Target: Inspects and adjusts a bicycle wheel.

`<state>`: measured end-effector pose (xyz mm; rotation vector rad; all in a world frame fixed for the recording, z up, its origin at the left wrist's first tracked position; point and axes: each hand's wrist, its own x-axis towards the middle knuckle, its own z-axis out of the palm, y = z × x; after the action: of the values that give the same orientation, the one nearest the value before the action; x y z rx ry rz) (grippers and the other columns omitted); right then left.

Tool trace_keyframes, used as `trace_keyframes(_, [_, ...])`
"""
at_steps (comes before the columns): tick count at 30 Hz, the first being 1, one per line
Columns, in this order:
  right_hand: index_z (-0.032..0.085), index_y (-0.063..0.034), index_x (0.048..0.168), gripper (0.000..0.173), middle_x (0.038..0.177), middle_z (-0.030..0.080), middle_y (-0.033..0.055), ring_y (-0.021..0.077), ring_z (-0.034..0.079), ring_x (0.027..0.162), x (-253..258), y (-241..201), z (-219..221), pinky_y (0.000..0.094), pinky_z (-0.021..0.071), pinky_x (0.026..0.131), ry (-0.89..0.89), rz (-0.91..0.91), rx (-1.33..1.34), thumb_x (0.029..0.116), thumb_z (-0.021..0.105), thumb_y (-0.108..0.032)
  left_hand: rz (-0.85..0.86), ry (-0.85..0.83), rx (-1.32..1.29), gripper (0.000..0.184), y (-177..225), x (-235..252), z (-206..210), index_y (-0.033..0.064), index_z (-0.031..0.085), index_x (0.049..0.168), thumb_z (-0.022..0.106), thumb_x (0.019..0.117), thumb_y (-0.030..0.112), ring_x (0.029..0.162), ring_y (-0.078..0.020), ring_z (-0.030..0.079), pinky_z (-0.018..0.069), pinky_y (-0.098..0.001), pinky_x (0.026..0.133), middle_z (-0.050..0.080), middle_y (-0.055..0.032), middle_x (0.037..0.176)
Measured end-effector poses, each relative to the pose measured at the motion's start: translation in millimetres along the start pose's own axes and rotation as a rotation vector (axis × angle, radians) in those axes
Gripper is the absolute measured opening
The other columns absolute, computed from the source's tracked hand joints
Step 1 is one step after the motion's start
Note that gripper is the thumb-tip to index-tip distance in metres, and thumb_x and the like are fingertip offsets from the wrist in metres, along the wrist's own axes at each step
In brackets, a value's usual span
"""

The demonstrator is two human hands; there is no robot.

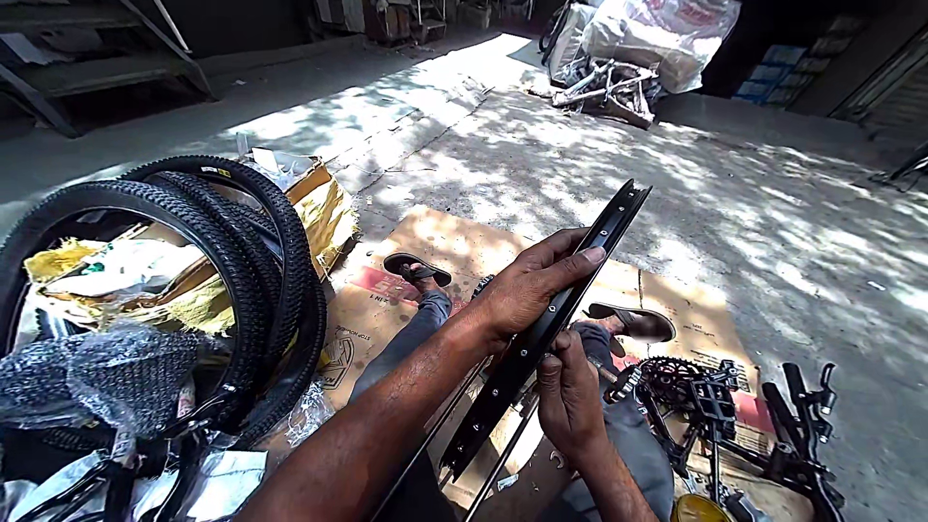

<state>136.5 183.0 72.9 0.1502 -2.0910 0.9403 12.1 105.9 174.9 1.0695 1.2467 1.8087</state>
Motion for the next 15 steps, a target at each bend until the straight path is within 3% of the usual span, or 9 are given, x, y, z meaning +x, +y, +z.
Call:
trace_keyframes(3, [0.060, -0.0170, 0.107, 0.029, 0.108, 0.059, -0.0045, 0.0054, 0.059, 0.107, -1.1, 0.1, -13.3, 0.0264, 0.0535, 0.091, -0.099, 0.031, 0.097, 0.1101, 0.041, -0.038, 0.011, -0.035, -0.025, 0.038, -2.6, 0.0, -1.0, 0.0076, 0.050, 0.142, 0.044, 0.1096, 0.024, 0.089, -0.0130, 0.064, 0.0558, -0.0284, 0.076, 0.064, -0.0096, 0.110])
trace_keyframes(7, [0.064, -0.0125, 0.110, 0.029, 0.110, 0.065, -0.0037, 0.0041, 0.063, 0.103, 2.4, 7.6, -27.6, 0.0254, 0.0559, 0.088, -0.162, 0.086, 0.004, 0.1093, 0.043, -0.032, 0.004, -0.035, -0.073, 0.039, -5.2, -12.2, 1.2, 0.0084, 0.048, 0.145, 0.042, 0.1097, 0.024, 0.089, -0.0134, 0.066, 0.0583, -0.0285, 0.075, 0.064, -0.0103, 0.114])
trace_keyframes(10, [0.065, -0.0139, 0.106, 0.022, 0.122, 0.064, 0.0003, 0.0114, 0.064, 0.108, -5.5, 25.8, -41.1, 0.0282, 0.0582, 0.085, -0.166, 0.156, 0.096, 0.1050, 0.053, -0.033, 0.015, -0.050, -0.056, 0.039, -7.8, -22.6, -1.7, 0.0082, 0.047, 0.146, 0.042, 0.1096, 0.022, 0.091, -0.0123, 0.065, 0.0567, -0.0276, 0.079, 0.063, -0.0095, 0.115])
trace_keyframes(13, [0.063, -0.0152, 0.113, 0.028, 0.123, 0.064, 0.0023, 0.0168, 0.064, 0.113, -34.5, 35.9, -44.0, 0.0331, 0.0571, 0.094, -0.051, 0.285, 0.303, 0.1047, 0.055, -0.041, 0.065, -0.122, -0.049, 0.044, -13.6, -35.2, -9.9, 0.0047, 0.039, 0.151, 0.041, 0.1095, 0.018, 0.103, -0.0170, 0.066, 0.0574, -0.0334, 0.089, 0.062, -0.0139, 0.123])
trace_keyframes(15, [0.062, -0.0116, 0.117, 0.036, 0.115, 0.069, 0.0064, 0.0208, 0.069, 0.104, -68.6, 45.5, -36.7, 0.0370, 0.0593, 0.092, 0.091, 0.469, 0.404, 0.1036, 0.056, -0.045, 0.096, -0.167, -0.060, 0.052, -26.6, -55.1, -14.0, 0.0070, 0.034, 0.153, 0.047, 0.1062, 0.026, 0.108, -0.0173, 0.064, 0.0572, -0.0335, 0.089, 0.060, -0.0128, 0.128])
